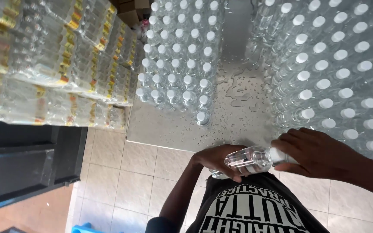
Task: Manually tightening caps on plastic water bottles and organizing them on a metal table in a production facility.
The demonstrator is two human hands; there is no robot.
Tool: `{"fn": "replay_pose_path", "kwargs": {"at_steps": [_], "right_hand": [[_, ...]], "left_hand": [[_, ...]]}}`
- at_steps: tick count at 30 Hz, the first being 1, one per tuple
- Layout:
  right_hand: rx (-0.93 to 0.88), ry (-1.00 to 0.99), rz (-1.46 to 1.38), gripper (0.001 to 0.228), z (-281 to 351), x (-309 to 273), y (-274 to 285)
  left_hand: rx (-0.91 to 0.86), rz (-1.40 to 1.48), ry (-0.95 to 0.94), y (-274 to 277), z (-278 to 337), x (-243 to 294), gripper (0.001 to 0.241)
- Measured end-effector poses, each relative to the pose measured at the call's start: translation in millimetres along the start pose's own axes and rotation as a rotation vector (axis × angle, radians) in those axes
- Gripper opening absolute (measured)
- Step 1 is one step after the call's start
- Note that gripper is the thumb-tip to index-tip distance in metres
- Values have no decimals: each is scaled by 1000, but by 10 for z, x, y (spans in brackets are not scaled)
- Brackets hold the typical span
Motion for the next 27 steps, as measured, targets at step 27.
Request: {"fn": "replay_pose_path", "kwargs": {"at_steps": [27], "right_hand": [[555, 894, 258, 58, -188, -775, 154]], "left_hand": [[-917, 838, -160, -749, -66, -469, 85]]}}
Point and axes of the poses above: each hand's wrist, its own z-axis away from the middle knuckle, its own y-axis out of the back of the hand, x = y × z, the point moved 6 cm from there along -z, towards the middle knuckle, and after that the axes turned 2 degrees about z, right-handed, at the moved point
